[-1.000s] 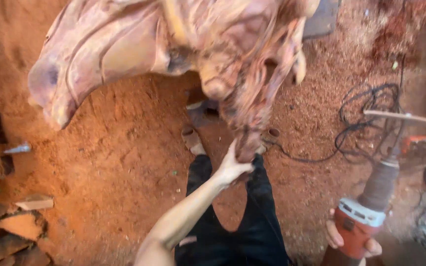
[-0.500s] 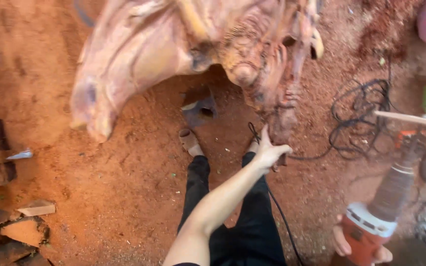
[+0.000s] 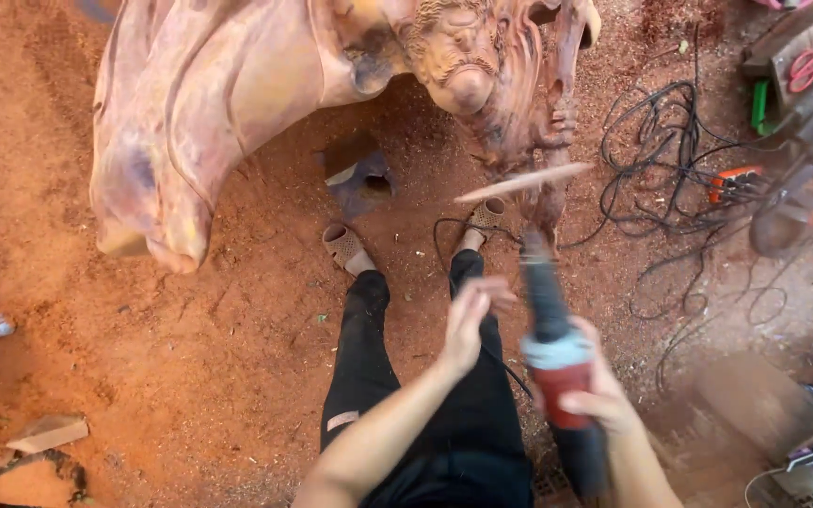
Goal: Using a handheld power sander to smooth the surface of a large, intricate wood sculpture in a workshop.
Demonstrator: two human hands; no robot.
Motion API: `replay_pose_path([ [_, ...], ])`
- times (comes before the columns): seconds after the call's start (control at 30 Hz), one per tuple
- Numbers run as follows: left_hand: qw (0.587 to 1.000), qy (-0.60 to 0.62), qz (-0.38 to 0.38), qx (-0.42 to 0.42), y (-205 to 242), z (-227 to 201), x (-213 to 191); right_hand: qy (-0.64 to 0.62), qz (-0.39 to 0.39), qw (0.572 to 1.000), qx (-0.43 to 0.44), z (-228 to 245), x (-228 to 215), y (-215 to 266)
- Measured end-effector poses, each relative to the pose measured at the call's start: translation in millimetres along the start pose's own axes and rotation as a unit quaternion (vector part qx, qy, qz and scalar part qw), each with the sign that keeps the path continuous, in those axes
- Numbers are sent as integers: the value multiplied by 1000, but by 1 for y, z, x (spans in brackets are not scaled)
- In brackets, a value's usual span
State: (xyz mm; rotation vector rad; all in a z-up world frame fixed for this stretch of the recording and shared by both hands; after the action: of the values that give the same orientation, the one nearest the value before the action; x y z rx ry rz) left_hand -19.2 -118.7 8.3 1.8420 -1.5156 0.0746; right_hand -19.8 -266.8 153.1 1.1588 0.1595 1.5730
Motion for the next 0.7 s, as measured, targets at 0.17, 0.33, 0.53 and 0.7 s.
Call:
replay_pose_path([
  [0.17,988,88,9,-130,-28,22,-40,390,-85,916,48,-56,-17,-62],
  [0.33,998,45,23,-25,-95,35,-48,449,-137,883,7,-68,-28,-103],
  [0.53,994,-58,73,63,-124,48,-41,406,-116,904,-69,-75,-63,-123],
  [0.7,986,-129,29,100,19,64,-141,396,-59,916,-7,-102,-109,-108],
])
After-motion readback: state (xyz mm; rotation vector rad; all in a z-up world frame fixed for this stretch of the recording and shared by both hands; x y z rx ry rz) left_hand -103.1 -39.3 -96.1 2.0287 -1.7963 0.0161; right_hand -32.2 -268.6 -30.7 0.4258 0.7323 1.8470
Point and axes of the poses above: each hand's wrist, its own y-axis away from the middle knuckle, its own x-axis out of the palm, z = x × y, the point moved 5 cm from there along -y, towards the middle knuckle, and after that the axes turned 5 degrees about x, right-handed, at the moved point
